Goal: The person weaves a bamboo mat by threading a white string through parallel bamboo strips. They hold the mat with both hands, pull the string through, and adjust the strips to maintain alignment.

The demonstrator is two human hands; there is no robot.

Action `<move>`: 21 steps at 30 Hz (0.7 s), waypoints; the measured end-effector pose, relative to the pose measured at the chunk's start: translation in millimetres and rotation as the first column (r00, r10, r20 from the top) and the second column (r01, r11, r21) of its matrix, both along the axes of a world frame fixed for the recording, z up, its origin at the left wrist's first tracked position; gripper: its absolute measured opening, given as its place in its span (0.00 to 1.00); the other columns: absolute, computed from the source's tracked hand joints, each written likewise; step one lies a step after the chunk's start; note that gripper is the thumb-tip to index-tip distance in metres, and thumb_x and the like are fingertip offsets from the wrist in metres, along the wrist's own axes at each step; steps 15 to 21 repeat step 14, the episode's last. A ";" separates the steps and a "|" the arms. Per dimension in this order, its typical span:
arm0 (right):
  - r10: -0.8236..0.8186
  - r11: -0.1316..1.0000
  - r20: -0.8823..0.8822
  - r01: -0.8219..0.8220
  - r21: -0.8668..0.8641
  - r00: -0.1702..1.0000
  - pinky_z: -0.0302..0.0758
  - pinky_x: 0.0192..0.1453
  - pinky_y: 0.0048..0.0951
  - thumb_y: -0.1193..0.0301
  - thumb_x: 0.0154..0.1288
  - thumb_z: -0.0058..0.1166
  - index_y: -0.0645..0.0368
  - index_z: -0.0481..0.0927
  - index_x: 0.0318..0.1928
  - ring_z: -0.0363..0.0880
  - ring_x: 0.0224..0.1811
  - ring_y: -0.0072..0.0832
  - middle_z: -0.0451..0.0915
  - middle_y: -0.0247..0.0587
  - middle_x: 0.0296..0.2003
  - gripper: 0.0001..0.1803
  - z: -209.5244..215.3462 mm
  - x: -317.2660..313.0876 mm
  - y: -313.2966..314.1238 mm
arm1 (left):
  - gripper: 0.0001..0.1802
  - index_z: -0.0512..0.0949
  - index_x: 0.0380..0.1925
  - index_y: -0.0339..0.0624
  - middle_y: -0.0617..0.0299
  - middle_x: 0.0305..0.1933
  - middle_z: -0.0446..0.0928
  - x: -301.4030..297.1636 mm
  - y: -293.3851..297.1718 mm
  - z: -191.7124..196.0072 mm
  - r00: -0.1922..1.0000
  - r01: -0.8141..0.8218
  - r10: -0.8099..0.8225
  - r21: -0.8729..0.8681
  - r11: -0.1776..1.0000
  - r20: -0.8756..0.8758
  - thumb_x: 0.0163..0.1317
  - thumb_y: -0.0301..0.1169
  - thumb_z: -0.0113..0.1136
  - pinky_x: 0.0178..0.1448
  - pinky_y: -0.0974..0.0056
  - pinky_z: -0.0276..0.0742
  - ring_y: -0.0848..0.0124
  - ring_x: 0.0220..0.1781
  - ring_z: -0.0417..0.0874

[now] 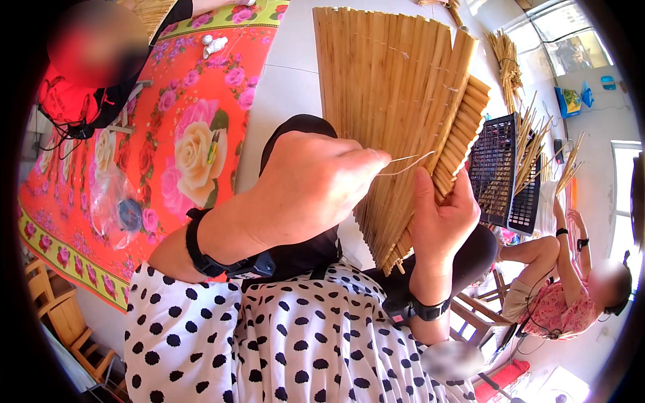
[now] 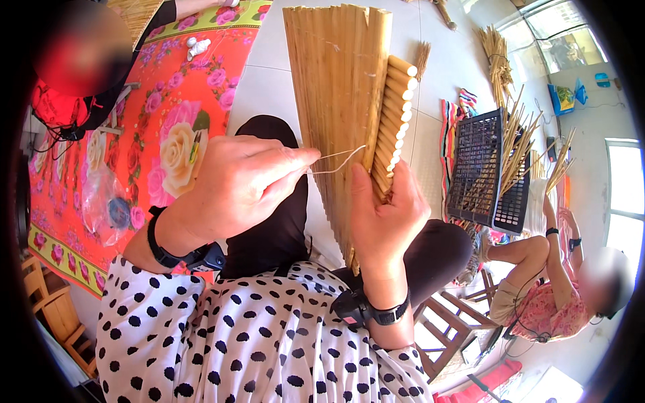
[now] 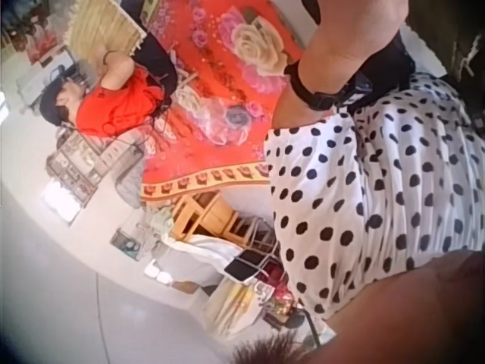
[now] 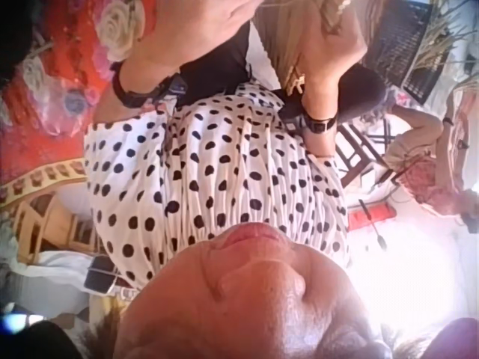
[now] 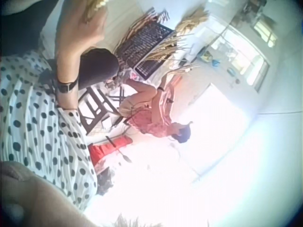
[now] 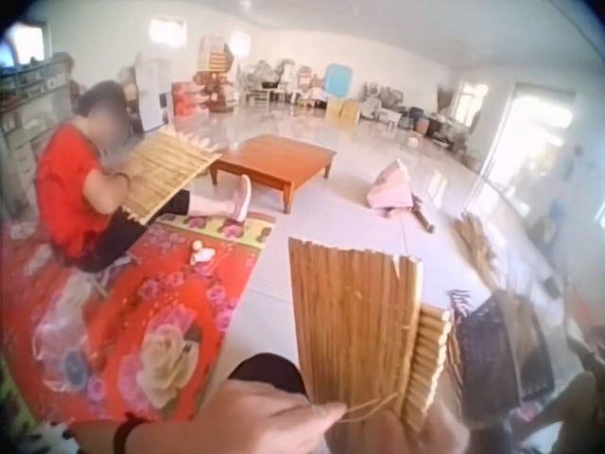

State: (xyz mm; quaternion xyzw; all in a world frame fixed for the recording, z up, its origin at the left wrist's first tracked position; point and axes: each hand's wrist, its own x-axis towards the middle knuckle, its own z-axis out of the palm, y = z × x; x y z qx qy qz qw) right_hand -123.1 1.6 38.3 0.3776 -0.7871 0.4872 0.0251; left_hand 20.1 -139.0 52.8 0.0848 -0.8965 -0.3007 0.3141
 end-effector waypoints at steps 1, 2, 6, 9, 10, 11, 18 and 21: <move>-0.002 1.000 -0.017 0.002 0.018 1.000 0.71 0.28 0.31 0.72 0.57 0.68 0.65 0.78 0.34 0.76 0.22 0.36 0.77 0.47 0.23 0.11 1.2 0.9 -0.7 | 0.13 0.82 0.39 0.39 0.60 0.24 0.79 -0.6 -0.2 -0.3 1.000 0.004 -0.004 0.008 1.000 -0.007 0.51 0.25 0.64 0.28 0.59 0.76 0.61 0.25 0.81; -0.004 0.999 -0.035 0.005 0.037 0.999 0.71 0.28 0.31 0.72 0.57 0.68 0.65 0.78 0.34 0.76 0.21 0.36 0.77 0.47 0.23 0.11 3.0 1.8 -1.4 | 0.13 0.82 0.39 0.38 0.60 0.24 0.79 -0.6 -0.5 1.0 1.000 0.007 -0.007 0.005 1.000 -0.006 0.51 0.25 0.64 0.28 0.59 0.76 0.61 0.25 0.81; 0.000 0.998 -0.032 0.002 0.069 0.999 0.72 0.27 0.32 0.72 0.57 0.68 0.65 0.78 0.34 0.76 0.21 0.36 0.77 0.48 0.23 0.11 5.0 4.7 -2.8 | 0.11 0.83 0.38 0.36 0.58 0.21 0.76 -2.9 -0.3 3.9 0.998 0.001 -0.001 -0.009 1.000 -0.063 0.53 0.21 0.66 0.24 0.61 0.72 0.62 0.21 0.78; 0.012 0.998 -0.044 -0.010 0.058 0.999 0.74 0.29 0.32 0.73 0.58 0.67 0.65 0.79 0.36 0.78 0.23 0.35 0.78 0.47 0.24 0.11 7.4 5.1 -4.2 | 0.10 0.83 0.37 0.36 0.58 0.19 0.75 -5.3 -0.5 4.4 0.995 -0.009 0.008 -0.013 1.000 -0.095 0.54 0.18 0.67 0.21 0.62 0.70 0.63 0.18 0.76; 0.015 0.998 -0.042 -0.013 0.059 0.999 0.75 0.31 0.31 0.73 0.58 0.67 0.65 0.80 0.37 0.79 0.24 0.35 0.79 0.47 0.25 0.11 9.0 6.2 -4.9 | 0.10 0.83 0.37 0.36 0.58 0.19 0.75 -5.0 -0.6 4.6 0.995 -0.014 0.013 -0.013 1.000 -0.094 0.54 0.18 0.67 0.21 0.62 0.70 0.63 0.18 0.76; 0.019 0.998 -0.039 -0.016 0.061 0.999 0.75 0.32 0.31 0.73 0.58 0.67 0.65 0.80 0.39 0.80 0.25 0.35 0.80 0.47 0.26 0.11 11.1 7.5 -5.7 | 0.10 0.83 0.37 0.36 0.58 0.19 0.75 -4.7 -0.7 4.9 0.996 -0.017 0.016 -0.015 1.000 -0.092 0.54 0.18 0.67 0.21 0.63 0.70 0.63 0.18 0.76; 0.022 0.996 -0.025 -0.020 0.092 0.999 0.77 0.34 0.30 0.73 0.58 0.67 0.64 0.81 0.43 0.83 0.28 0.35 0.82 0.47 0.28 0.13 11.8 7.6 -4.4 | 0.10 0.83 0.37 0.36 0.58 0.19 0.74 -4.2 -0.9 5.2 0.996 -0.022 0.020 -0.019 1.000 -0.090 0.54 0.18 0.67 0.21 0.63 0.69 0.63 0.18 0.76; 0.022 0.996 -0.025 -0.020 0.092 0.999 0.77 0.34 0.30 0.73 0.58 0.67 0.64 0.81 0.43 0.83 0.28 0.35 0.82 0.47 0.28 0.13 11.8 7.6 -4.4 | 0.10 0.83 0.37 0.36 0.58 0.19 0.74 -4.2 -0.9 5.2 0.996 -0.022 0.020 -0.019 1.000 -0.090 0.54 0.18 0.67 0.21 0.63 0.69 0.63 0.18 0.76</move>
